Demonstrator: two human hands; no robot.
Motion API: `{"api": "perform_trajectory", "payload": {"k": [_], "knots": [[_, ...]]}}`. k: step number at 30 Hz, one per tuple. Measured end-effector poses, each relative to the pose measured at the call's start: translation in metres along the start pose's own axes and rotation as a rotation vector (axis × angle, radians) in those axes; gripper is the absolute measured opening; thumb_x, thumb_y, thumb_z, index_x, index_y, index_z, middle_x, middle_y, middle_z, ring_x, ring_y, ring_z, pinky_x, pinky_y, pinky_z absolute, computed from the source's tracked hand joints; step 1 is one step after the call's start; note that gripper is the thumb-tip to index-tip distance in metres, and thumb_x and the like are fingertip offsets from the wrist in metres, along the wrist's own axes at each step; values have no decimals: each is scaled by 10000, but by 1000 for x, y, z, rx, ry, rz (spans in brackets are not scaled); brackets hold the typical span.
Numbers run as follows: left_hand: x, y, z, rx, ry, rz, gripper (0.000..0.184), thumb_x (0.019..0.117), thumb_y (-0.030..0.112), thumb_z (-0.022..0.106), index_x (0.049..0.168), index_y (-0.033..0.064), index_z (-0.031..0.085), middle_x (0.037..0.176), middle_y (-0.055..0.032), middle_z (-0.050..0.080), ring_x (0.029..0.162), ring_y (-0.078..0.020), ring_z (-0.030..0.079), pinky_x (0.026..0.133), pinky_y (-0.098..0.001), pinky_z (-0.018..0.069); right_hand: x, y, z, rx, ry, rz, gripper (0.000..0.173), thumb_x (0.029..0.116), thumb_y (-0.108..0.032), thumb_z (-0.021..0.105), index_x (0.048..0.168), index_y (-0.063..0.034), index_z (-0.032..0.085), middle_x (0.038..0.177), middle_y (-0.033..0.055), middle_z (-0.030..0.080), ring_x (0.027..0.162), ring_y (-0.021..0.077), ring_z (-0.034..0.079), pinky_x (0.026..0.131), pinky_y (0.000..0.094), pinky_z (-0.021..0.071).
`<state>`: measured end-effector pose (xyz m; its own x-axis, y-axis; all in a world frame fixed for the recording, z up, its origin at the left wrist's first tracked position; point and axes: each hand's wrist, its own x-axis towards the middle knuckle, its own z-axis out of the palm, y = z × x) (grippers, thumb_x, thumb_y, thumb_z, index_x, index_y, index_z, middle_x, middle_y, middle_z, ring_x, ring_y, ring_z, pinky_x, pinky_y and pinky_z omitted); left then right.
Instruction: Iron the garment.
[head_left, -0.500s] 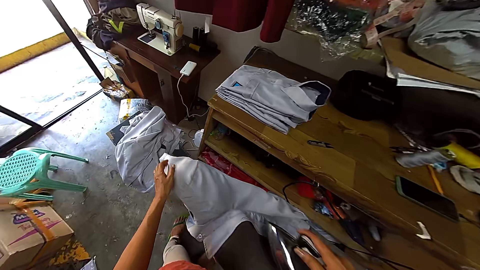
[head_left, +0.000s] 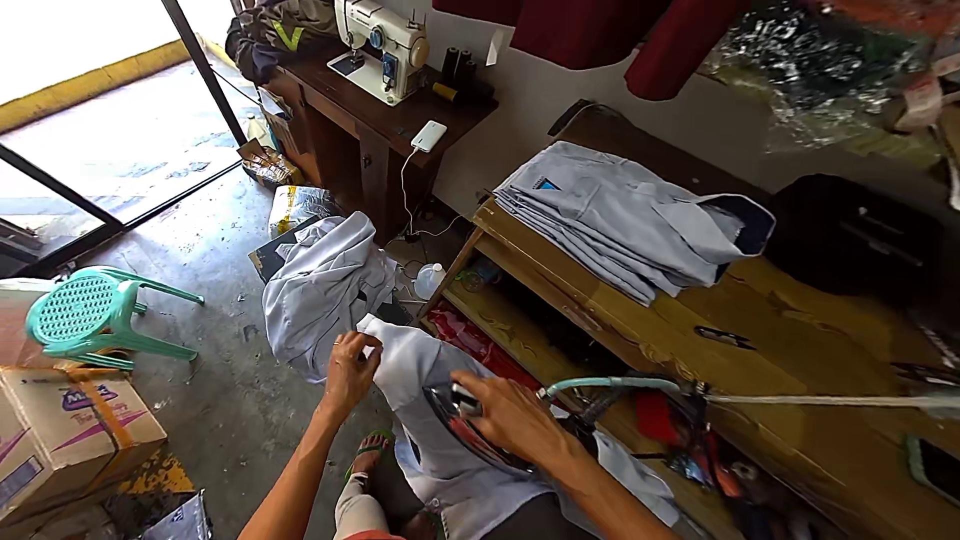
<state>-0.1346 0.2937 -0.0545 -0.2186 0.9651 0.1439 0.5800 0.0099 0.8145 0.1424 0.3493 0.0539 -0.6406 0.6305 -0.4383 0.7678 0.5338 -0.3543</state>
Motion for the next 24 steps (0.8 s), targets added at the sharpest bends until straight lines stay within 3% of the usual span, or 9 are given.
{"api": "perform_trajectory", "payload": {"k": [3, 6, 9, 15, 20, 24], "knots": [[-2, 3, 20, -71, -81, -18, 248, 965, 261, 638, 965, 55, 775, 941, -101, 729, 958, -256, 667, 894, -445, 533, -3, -5, 9, -85, 59, -82, 455, 884, -283, 714, 1326, -218, 625, 856, 158, 711, 771, 386, 708, 658, 573, 544], [7, -2, 33, -101, -57, -85, 268, 971, 277, 625, 957, 46, 760, 891, -89, 703, 884, -225, 661, 852, -418, 539, 14, -26, 4, -96, 31, -37, 460, 896, -227, 690, 1347, -213, 603, 890, 171, 705, 800, 390, 706, 669, 566, 541], [18, -4, 29, -41, -143, -118, 285, 952, 309, 658, 974, 40, 746, 900, -98, 704, 900, -249, 656, 888, -451, 518, 15, -32, 5, -80, 45, 1, 471, 887, -210, 691, 1349, -207, 597, 868, 169, 699, 778, 390, 703, 652, 558, 538], [19, 14, 42, 153, -330, -178, 479, 874, 512, 730, 983, 45, 731, 952, -153, 688, 992, -353, 648, 946, -536, 504, 3, -7, 3, 20, 173, 319, 532, 881, -135, 653, 1404, -216, 591, 894, 180, 721, 810, 408, 711, 672, 585, 544], [24, 17, 48, 136, -457, -233, 316, 917, 354, 683, 963, 45, 734, 981, -158, 671, 1033, -351, 628, 955, -532, 489, 25, -16, -12, 33, 80, 341, 528, 920, -137, 616, 1436, -232, 549, 966, 187, 720, 879, 415, 708, 718, 587, 542], [28, 8, 45, 2, -476, -238, 310, 920, 332, 674, 934, 26, 722, 945, -151, 655, 984, -322, 625, 935, -499, 495, 27, -5, -13, 85, 147, 437, 512, 916, -142, 624, 1420, -199, 559, 956, 196, 721, 883, 416, 710, 729, 591, 545]]}}
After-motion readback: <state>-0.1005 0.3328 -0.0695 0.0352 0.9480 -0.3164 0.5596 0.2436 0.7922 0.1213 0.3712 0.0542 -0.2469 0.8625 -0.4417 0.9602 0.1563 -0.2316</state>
